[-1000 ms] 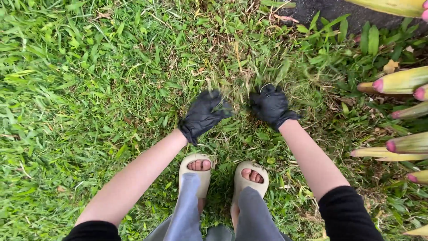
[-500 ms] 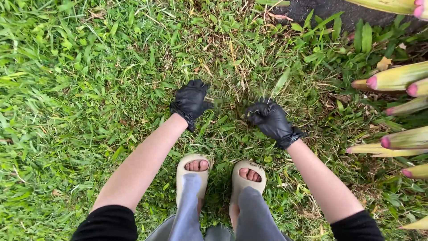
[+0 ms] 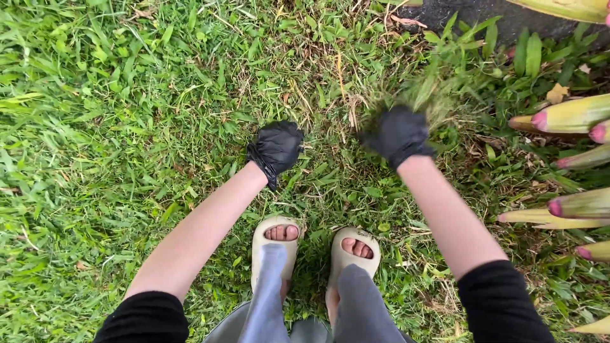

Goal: Manually pulling weeds from a lawn.

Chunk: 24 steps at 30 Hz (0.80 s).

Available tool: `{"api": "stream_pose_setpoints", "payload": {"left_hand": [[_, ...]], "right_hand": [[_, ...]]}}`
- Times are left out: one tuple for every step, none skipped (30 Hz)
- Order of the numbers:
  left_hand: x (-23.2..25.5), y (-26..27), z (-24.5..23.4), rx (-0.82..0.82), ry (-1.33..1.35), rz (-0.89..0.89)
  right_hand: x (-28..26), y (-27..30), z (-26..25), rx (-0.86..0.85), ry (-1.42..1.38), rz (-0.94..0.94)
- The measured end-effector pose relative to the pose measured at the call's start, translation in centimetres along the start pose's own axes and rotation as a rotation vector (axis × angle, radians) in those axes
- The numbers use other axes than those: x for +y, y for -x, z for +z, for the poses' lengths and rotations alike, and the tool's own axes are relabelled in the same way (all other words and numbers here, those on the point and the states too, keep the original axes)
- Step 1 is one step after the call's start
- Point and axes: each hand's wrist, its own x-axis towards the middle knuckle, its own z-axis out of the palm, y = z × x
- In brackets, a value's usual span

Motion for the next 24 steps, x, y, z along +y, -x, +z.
{"api": "stream_pose_setpoints", "payload": {"left_hand": [[0.2,0.2,-0.7,0.053,0.033,0.022],[0.5,0.3,-1.2,0.107,0.067,0.046],[0.7,0.4,-1.8,0.105,0.068,0.048],[1.1,0.5,-2.3,0.102,0.098,0.023],[1.4,0.7,-2.9,0.099,0.127,-0.001],[1.2,1.1,-2.5,0.100,0.125,-0.001],[1.0,1.5,-2.1,0.104,0.203,-0.035],[0.7,2.0,-1.7,0.107,0.280,-0.069],[0.8,2.1,-2.3,0.108,0.276,-0.068],[0.9,2.1,-2.9,0.076,0.266,-0.099],[1.0,2.2,-3.4,0.045,0.256,-0.130],[1.3,2.4,-3.9,0.041,0.261,-0.128],[1.5,2.6,-4.4,0.015,0.299,-0.137],[1.3,2.3,-5.2,0.000,0.327,-0.144],[1.1,1.9,-4.9,0.008,0.323,-0.141],[1.0,2.3,-4.4,0.104,0.342,-0.101],[0.8,2.7,-3.9,0.201,0.361,-0.060],[1.2,2.7,-5.5,0.198,0.362,-0.060],[1.5,2.7,-7.2,0.094,0.514,-0.243],[1.8,2.2,-9.0,-0.010,0.662,-0.419],[1.7,2.3,-8.8,-0.008,0.662,-0.413],[1.3,2.5,-8.7,0.031,0.566,-0.312],[0.9,2.8,-8.5,0.069,0.469,-0.212],[1.5,3.2,-9.4,0.062,0.467,-0.213]], "right_hand": [[1.2,-0.7,5.0,0.089,0.097,-0.087],[2.3,-1.7,9.4,0.178,0.196,-0.170],[3.3,-2.4,11.2,0.176,0.195,-0.168],[4.5,-2.9,12.8,0.209,0.099,-0.241],[5.7,-3.5,14.5,0.242,0.003,-0.313],[5.4,-3.1,12.7,0.245,0.002,-0.313],[5.1,-2.8,10.9,0.210,0.056,-0.316],[4.7,-2.4,9.1,0.176,0.107,-0.319],[4.6,-1.5,7.9,0.180,0.105,-0.319],[4.6,-0.6,6.6,0.124,-0.068,-0.285],[4.5,0.3,5.4,0.066,-0.241,-0.250],[5.4,1.4,5.4,0.061,-0.240,-0.247],[6.3,2.5,5.3,0.018,-0.175,-0.250],[7.1,2.9,4.9,-0.011,-0.109,-0.256],[9.0,2.7,6.3,-0.002,-0.107,-0.256],[10.5,2.9,7.9,-0.067,-0.458,-0.142],[12.0,3.2,9.7,-0.135,-0.806,-0.022],[13.4,3.4,11.5,-0.137,-0.807,-0.020],[14.7,3.6,13.3,-0.237,-1.321,0.179],[16.2,3.7,14.7,-0.327,-1.829,0.390],[16.7,4.7,13.8,-0.319,-1.829,0.390],[16.4,4.8,12.9,-0.249,-1.645,0.320],[15.7,4.8,11.8,-0.179,-1.460,0.251],[15.3,5.8,10.4,-0.117,-1.278,0.196]]}}
